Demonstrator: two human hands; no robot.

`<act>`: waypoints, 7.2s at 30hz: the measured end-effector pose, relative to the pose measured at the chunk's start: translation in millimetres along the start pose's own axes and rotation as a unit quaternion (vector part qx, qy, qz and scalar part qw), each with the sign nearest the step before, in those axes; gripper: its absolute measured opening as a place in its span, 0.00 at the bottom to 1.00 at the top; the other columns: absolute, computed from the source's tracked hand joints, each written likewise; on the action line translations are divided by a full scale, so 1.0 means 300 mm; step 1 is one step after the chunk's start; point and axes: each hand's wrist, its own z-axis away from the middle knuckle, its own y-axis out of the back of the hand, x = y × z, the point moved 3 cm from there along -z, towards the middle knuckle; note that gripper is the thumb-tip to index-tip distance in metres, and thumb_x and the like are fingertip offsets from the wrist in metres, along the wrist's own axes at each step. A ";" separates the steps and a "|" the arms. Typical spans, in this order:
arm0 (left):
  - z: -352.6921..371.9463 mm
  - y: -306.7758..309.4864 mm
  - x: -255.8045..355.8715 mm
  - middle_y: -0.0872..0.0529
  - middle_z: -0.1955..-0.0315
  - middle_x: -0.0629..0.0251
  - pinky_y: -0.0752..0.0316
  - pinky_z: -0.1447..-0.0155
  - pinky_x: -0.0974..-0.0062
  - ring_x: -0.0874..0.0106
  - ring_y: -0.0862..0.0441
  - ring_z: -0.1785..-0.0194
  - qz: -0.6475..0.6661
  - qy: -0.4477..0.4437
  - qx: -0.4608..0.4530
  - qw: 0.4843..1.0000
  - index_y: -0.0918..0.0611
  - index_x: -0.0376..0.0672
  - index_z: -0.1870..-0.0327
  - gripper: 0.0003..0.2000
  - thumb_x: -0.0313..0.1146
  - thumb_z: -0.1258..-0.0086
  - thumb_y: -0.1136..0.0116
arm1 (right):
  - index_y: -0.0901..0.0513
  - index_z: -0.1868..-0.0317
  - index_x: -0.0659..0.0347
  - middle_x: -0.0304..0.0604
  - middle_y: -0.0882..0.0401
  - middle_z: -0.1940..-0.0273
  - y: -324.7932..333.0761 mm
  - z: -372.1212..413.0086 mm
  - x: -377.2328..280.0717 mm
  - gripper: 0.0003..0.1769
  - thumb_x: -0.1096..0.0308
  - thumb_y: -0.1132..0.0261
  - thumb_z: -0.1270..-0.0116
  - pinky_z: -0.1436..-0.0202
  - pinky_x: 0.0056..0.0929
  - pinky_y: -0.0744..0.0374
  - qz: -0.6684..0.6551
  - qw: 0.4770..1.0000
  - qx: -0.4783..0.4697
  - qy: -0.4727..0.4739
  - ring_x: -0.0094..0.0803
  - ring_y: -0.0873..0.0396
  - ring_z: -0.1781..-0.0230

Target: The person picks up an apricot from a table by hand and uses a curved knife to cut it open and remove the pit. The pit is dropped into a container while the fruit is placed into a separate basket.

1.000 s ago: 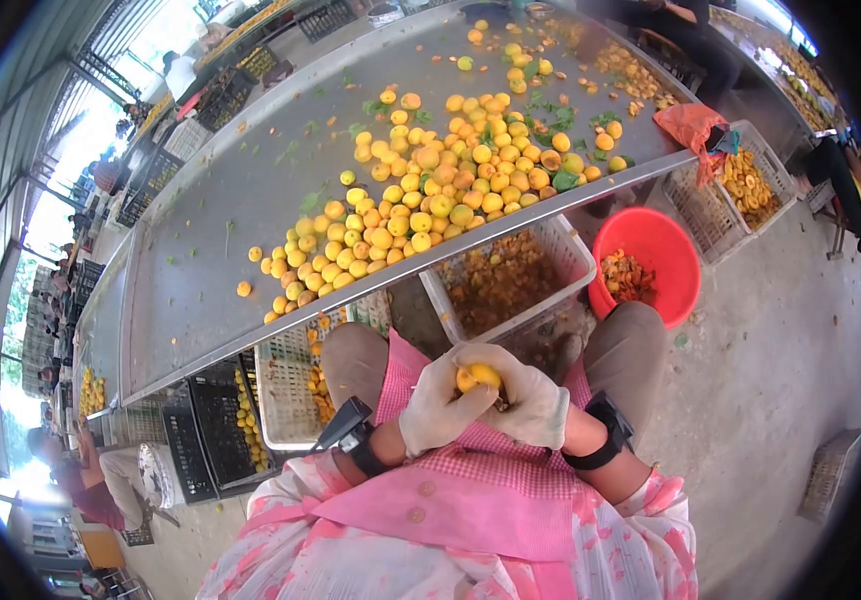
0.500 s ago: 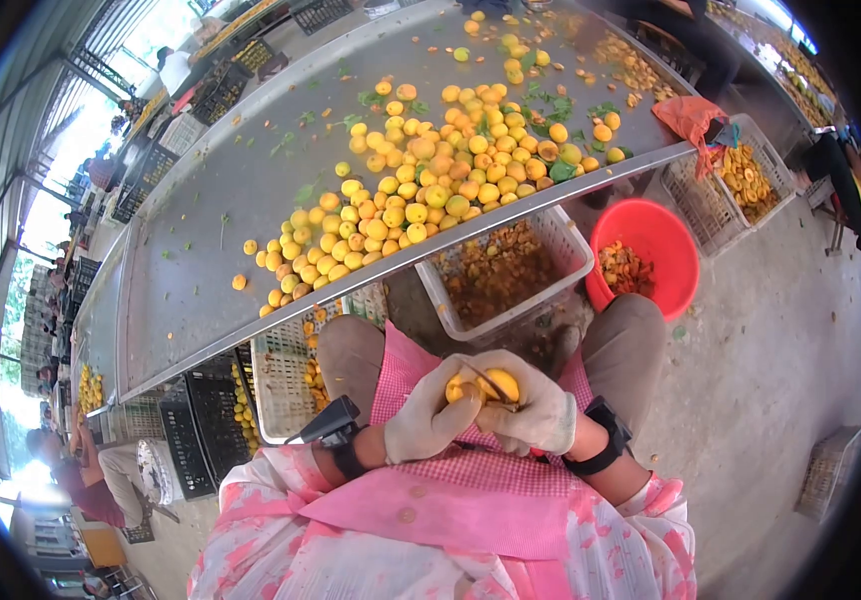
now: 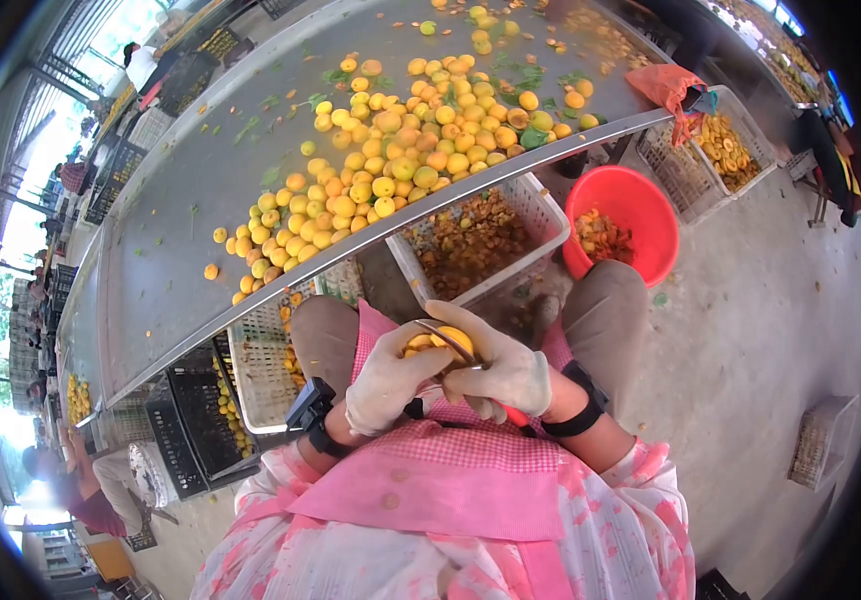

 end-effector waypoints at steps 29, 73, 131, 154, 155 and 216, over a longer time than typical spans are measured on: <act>-0.056 -0.014 0.061 0.21 0.70 0.73 0.31 0.67 0.85 0.84 0.26 0.71 -0.060 -0.051 0.093 0.993 0.21 0.40 0.52 0.12 0.24 0.35 0.36 | 0.22 0.59 0.70 0.33 0.38 0.86 0.051 0.073 -0.121 0.17 0.64 0.50 0.22 0.85 0.25 0.36 -0.182 0.875 0.312 0.323 0.23 0.39 0.90; -0.065 -0.036 0.032 0.19 0.59 0.60 0.24 0.50 0.74 0.75 0.22 0.54 -0.194 -0.144 0.051 0.969 0.26 0.35 0.46 0.21 0.31 0.36 0.34 | 0.14 0.57 0.63 0.51 0.16 0.61 0.052 -0.051 -0.053 0.10 0.72 0.34 0.38 0.55 0.33 0.20 0.344 0.859 0.279 0.258 0.44 0.16 0.61; -0.056 -0.053 -0.074 0.15 0.50 0.60 0.24 0.42 0.73 0.72 0.19 0.45 -0.179 -0.177 0.041 0.967 0.22 0.36 0.43 0.19 0.29 0.33 0.36 | 0.14 0.57 0.68 0.44 0.14 0.68 -0.082 0.004 -0.171 0.11 0.82 0.36 0.40 0.66 0.27 0.19 0.158 0.836 0.245 0.465 0.31 0.14 0.70; -0.060 -0.117 -0.089 0.13 0.67 0.57 0.21 0.57 0.72 0.75 0.16 0.63 -0.103 -0.097 0.125 0.982 0.20 0.35 0.53 0.18 0.33 0.42 0.29 | 0.21 0.60 0.73 0.50 0.17 0.55 -0.018 -0.014 -0.059 0.08 0.84 0.45 0.37 0.74 0.20 0.24 -0.066 0.864 0.273 0.418 0.21 0.23 0.74; -0.060 -0.118 -0.088 0.13 0.66 0.57 0.21 0.56 0.72 0.74 0.16 0.62 -0.124 -0.084 0.128 0.980 0.20 0.35 0.53 0.18 0.32 0.42 0.30 | 0.21 0.60 0.73 0.50 0.17 0.55 -0.012 -0.015 -0.052 0.08 0.84 0.45 0.37 0.74 0.20 0.24 -0.064 0.866 0.270 0.415 0.21 0.23 0.74; -0.046 -0.040 -0.078 0.25 0.47 0.67 0.29 0.44 0.80 0.80 0.27 0.49 0.038 -0.153 0.019 0.987 0.35 0.42 0.28 0.26 0.45 0.21 0.51 | 0.24 0.45 0.67 0.30 0.37 0.85 0.115 -0.044 -0.053 0.14 0.66 0.47 0.23 0.85 0.20 0.42 -0.112 0.928 0.279 0.218 0.18 0.39 0.90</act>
